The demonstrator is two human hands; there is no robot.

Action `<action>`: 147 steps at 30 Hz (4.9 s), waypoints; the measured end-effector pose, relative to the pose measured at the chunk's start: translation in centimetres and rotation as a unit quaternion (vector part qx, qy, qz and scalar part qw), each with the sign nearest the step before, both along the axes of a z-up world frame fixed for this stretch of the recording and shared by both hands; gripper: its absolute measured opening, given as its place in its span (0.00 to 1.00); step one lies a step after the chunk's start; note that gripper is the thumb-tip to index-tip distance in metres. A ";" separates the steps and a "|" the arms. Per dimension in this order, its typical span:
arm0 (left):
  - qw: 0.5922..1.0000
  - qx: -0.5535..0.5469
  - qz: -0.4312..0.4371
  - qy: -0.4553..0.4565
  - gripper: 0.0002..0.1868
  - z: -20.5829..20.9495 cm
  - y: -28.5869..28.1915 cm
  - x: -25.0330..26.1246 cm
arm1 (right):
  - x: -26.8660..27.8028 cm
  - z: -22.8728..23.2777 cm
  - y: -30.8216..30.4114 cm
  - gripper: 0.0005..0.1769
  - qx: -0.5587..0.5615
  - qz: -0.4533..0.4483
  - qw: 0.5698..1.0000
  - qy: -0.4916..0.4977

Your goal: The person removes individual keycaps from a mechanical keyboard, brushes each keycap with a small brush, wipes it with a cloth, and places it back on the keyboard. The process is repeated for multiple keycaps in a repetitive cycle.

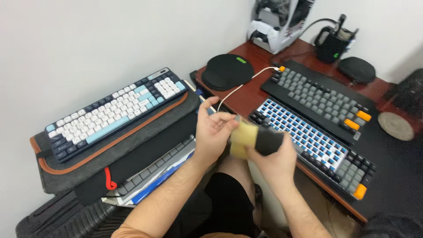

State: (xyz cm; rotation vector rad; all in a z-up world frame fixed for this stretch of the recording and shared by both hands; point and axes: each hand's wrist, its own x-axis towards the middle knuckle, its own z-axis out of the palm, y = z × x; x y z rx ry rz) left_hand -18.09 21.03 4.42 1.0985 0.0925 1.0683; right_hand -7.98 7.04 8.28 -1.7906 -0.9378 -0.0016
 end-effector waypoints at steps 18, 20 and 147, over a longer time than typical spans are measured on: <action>0.994 0.010 0.061 0.093 0.35 -0.4 0.9 -0.7 | 2.6 2.0 3.6 0.31 0.183 0.059 0.978 0.077; 0.993 -0.006 0.078 0.086 0.34 0.0 1.6 -1.4 | 1.1 1.5 3.4 0.26 0.028 0.054 0.998 -0.028; 0.854 0.243 -0.374 0.267 0.10 -5.5 -27.0 23.8 | 13.2 -7.9 -27.1 0.02 0.067 -0.286 0.954 -0.066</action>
